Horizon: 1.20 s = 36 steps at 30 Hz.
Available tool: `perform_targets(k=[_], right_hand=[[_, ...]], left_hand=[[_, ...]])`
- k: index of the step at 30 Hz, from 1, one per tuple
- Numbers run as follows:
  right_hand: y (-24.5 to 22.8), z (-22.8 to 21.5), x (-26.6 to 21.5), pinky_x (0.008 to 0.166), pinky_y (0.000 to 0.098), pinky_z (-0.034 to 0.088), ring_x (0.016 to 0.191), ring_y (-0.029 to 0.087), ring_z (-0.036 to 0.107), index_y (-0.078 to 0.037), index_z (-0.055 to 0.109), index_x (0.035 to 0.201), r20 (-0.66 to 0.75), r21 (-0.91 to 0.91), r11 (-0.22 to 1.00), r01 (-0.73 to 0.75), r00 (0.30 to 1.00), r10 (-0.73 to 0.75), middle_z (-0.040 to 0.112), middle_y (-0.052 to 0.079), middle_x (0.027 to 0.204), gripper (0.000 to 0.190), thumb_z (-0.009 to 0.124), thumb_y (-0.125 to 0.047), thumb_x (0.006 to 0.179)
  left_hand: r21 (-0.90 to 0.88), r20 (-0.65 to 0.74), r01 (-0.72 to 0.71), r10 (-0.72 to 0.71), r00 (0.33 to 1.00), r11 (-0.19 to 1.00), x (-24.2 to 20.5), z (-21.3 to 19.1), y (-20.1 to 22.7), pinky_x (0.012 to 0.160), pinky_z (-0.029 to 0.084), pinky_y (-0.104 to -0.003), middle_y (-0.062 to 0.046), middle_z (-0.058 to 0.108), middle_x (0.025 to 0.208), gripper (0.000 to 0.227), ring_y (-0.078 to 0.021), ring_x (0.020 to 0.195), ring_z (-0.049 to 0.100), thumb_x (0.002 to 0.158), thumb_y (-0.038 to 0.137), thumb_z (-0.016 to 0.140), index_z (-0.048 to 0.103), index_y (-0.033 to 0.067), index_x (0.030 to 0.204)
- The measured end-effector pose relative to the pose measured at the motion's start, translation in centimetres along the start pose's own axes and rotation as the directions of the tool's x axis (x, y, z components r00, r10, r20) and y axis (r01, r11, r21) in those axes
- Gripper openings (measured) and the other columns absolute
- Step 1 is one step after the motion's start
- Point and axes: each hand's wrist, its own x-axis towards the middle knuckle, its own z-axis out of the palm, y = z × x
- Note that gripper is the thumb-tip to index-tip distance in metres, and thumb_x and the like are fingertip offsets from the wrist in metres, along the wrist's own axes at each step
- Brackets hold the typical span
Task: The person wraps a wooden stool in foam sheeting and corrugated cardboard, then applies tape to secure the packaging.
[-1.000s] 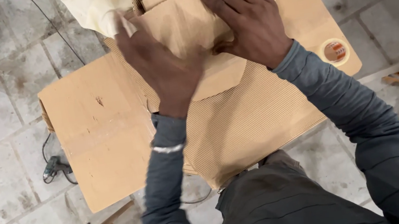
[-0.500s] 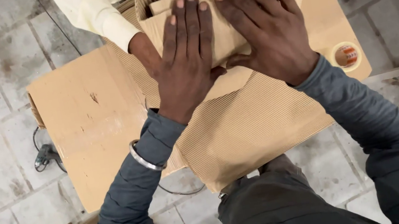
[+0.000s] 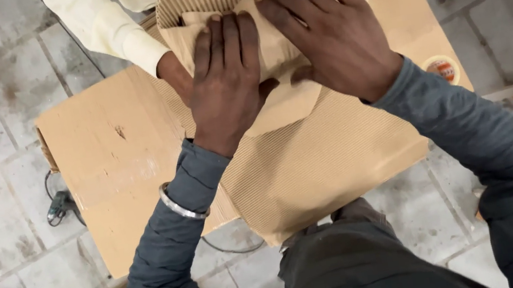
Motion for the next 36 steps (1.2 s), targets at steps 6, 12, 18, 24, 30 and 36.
perform_targets(k=[6, 12, 18, 24, 30, 36], right_hand=[[1.1, 3.9, -2.4, 0.113, 0.0387, 0.046, 0.12, 0.026, 0.06, -0.005, 0.055, 0.149, 0.062, 0.151, 0.983, -0.103, 0.994, 0.094, 0.06, 0.007, 0.137, 0.096, 0.096, -0.039, 0.068], [0.1, 3.5, -3.0, 0.128, 0.0444, 0.032, 0.146, 0.029, 0.048, -0.002, 0.049, 0.151, -0.025, 0.0, 0.998, -0.064, 0.998, 0.064, 0.056, 0.012, 0.152, 0.102, 0.094, -0.048, 0.072], [1.8, 1.9, -5.4, 0.129, 0.0485, 0.021, 0.149, 0.028, 0.046, -0.001, 0.043, 0.16, -0.012, -0.128, 0.981, -0.146, 0.989, 0.146, 0.057, 0.013, 0.148, 0.114, 0.089, -0.063, 0.076], [2.9, 4.2, -5.2, 0.125, 0.0441, 0.037, 0.108, 0.03, 0.068, -0.002, 0.049, 0.152, -0.016, 0.089, 0.992, -0.091, 0.996, 0.093, 0.068, 0.013, 0.113, 0.106, 0.094, -0.064, 0.078], [1.6, 0.6, -1.7, 0.089, 0.0445, 0.054, 0.088, 0.033, 0.065, -0.005, 0.059, 0.152, 0.106, 0.135, 0.979, -0.151, 0.985, 0.137, 0.064, 0.013, 0.095, 0.104, 0.095, -0.062, 0.073], [1.2, 3.3, -2.5, 0.08, 0.0433, 0.054, 0.095, 0.032, 0.066, -0.009, 0.063, 0.143, -0.047, 0.218, 0.971, -0.1, 0.992, 0.113, 0.063, 0.01, 0.121, 0.095, 0.097, -0.056, 0.068]], left_hand=[[-0.006, -0.04, 0.041, -0.042, 0.998, 0.999, 1.0, -1.7, 1.5, 0.119, 0.034, -0.05, -0.024, 0.051, 0.148, 0.101, -0.0385, 0.139, 0.049, 0.069, 0.045, 0.09, 0.046, -0.0037, 0.146], [-0.05, -0.042, 0.007, -0.009, 0.999, 0.999, 1.0, 0.6, 1.2, 0.123, 0.037, -0.052, -0.025, 0.049, 0.145, 0.098, -0.0403, 0.137, 0.049, 0.078, 0.031, 0.095, 0.042, -0.0081, 0.15], [-0.072, 0.002, 0.042, -0.042, 0.999, 0.997, 1.8, -0.9, 1.9, 0.121, 0.039, -0.052, -0.024, 0.051, 0.138, 0.104, -0.041, 0.132, 0.052, 0.067, 0.031, 0.097, 0.042, -0.0078, 0.146], [-0.1, 0.01, 0.048, -0.047, 0.999, 0.994, 1.5, -1.1, 1.8, 0.114, 0.04, -0.051, -0.026, 0.052, 0.136, 0.106, -0.0439, 0.127, 0.053, 0.058, 0.035, 0.097, 0.044, -0.0056, 0.141], [0.025, -0.109, 0.037, -0.034, 0.993, 0.999, 0.3, 1.9, 1.5, 0.12, 0.041, -0.052, -0.025, 0.049, 0.144, 0.096, -0.0442, 0.131, 0.051, 0.078, 0.033, 0.096, 0.043, -0.0046, 0.149], [0.067, -0.184, 0.075, -0.062, 0.981, 0.995, -0.4, -0.2, 1.8, 0.126, 0.03, -0.053, -0.02, 0.042, 0.157, 0.099, -0.0382, 0.146, 0.042, 0.081, 0.042, 0.093, 0.037, -0.001, 0.151]])
